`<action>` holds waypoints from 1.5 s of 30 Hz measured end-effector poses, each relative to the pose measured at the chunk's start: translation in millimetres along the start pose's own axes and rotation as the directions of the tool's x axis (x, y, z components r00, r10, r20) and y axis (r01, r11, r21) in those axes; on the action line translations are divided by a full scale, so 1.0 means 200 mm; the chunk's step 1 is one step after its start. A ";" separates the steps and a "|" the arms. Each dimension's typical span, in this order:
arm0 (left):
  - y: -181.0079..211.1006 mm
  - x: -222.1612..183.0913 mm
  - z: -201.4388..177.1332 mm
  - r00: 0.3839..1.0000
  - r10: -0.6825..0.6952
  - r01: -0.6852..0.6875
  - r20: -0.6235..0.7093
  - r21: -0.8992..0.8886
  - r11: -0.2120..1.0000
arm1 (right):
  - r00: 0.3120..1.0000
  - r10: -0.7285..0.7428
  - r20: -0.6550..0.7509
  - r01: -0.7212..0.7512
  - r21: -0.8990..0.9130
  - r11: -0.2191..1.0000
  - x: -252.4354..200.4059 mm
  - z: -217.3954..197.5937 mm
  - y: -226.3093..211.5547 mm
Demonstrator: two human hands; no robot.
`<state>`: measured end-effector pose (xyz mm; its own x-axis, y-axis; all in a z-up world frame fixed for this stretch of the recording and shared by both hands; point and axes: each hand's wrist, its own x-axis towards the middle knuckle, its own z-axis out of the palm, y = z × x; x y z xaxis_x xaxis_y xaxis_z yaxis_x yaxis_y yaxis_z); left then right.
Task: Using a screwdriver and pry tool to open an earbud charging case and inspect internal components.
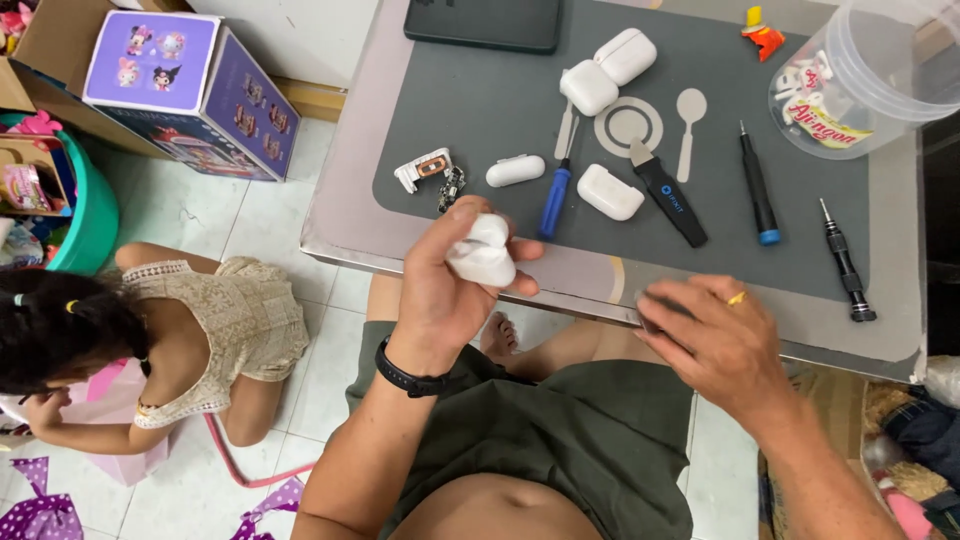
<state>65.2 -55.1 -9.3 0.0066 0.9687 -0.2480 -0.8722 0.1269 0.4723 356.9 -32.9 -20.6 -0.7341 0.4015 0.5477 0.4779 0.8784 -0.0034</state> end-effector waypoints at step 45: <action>-0.07 0.11 -0.02 0.886 -0.016 -0.241 0.464 0.489 0.839 | 0.943 0.319 -0.094 -0.212 0.567 0.796 0.41 0.08 -0.30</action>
<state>76.6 -37.1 -24.1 0.2468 0.9548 0.1657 -0.4941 -0.0231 0.8691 260.3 -48.4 10.1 -0.4947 0.6342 0.5941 0.2625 0.7608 -0.5936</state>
